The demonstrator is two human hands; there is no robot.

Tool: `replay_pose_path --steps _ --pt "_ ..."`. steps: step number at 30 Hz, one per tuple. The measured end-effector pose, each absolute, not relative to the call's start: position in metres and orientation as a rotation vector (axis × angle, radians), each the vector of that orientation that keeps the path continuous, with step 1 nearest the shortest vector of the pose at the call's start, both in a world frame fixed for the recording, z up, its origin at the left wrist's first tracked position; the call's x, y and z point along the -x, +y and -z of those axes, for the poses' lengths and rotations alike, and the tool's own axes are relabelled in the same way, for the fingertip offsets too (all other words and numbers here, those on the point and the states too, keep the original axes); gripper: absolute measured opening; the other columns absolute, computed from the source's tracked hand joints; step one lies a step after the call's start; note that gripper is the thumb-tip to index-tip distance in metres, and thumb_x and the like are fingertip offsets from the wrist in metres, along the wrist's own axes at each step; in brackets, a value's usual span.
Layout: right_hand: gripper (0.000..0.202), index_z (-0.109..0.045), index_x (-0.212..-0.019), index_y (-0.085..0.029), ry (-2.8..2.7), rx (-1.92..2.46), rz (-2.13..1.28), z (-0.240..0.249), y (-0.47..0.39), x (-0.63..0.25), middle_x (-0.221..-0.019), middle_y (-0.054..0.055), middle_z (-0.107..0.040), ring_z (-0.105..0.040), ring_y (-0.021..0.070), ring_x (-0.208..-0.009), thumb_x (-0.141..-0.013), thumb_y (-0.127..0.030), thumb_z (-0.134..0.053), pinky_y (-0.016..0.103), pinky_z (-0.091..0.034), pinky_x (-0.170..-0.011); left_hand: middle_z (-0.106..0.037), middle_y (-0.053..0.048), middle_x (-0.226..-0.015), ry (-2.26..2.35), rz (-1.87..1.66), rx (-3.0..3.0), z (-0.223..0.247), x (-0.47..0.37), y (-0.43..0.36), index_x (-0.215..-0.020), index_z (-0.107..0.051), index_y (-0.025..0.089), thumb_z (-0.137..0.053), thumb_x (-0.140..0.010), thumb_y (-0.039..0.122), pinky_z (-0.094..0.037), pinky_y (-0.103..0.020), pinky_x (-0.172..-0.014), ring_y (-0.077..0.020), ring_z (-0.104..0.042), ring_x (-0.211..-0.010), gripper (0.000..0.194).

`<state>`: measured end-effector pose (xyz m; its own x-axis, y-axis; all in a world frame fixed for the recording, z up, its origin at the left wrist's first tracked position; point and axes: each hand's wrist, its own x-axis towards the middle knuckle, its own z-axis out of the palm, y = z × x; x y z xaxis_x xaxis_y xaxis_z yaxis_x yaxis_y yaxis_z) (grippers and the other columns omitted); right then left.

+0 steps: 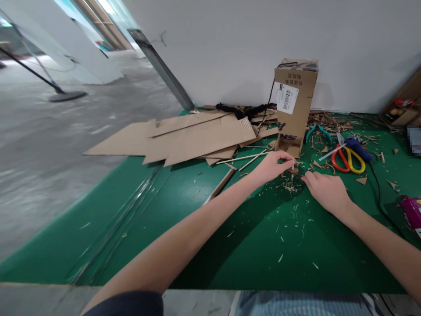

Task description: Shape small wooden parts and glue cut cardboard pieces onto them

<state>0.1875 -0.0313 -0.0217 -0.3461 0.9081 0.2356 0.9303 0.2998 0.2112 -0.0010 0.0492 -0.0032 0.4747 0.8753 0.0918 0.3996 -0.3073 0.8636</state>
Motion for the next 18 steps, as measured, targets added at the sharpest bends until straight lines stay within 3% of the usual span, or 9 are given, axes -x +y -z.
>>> replay_pose_path --steps 7,18 --pt "0.043 -0.061 -0.09 -0.021 -2.597 1.76 0.413 0.0178 -0.0296 -0.1876 -0.07 0.004 -0.069 -0.058 0.0139 -0.049 -0.1 -0.038 -0.023 0.026 -0.016 -0.048 -0.07 -0.008 -0.096 1.071 -0.715 -1.908 0.001 -0.0001 0.0479 -0.087 -0.069 0.016 -0.056 -0.085 0.031 -0.048 -0.03 -0.071 -0.0182 -0.062 -0.083 0.02" --pt "0.043 -0.058 -0.082 -0.019 -2.455 1.679 0.577 0.026 -0.0289 -0.1883 -0.066 0.002 -0.066 -0.055 0.0128 -0.045 -0.1 -0.037 -0.024 0.028 -0.01 -0.045 -0.068 -0.006 -0.082 1.042 -0.758 -1.891 -0.0004 0.002 0.0453 -0.08 -0.066 0.015 -0.058 -0.083 0.032 -0.048 -0.029 -0.064 -0.0168 -0.061 -0.073 0.018"
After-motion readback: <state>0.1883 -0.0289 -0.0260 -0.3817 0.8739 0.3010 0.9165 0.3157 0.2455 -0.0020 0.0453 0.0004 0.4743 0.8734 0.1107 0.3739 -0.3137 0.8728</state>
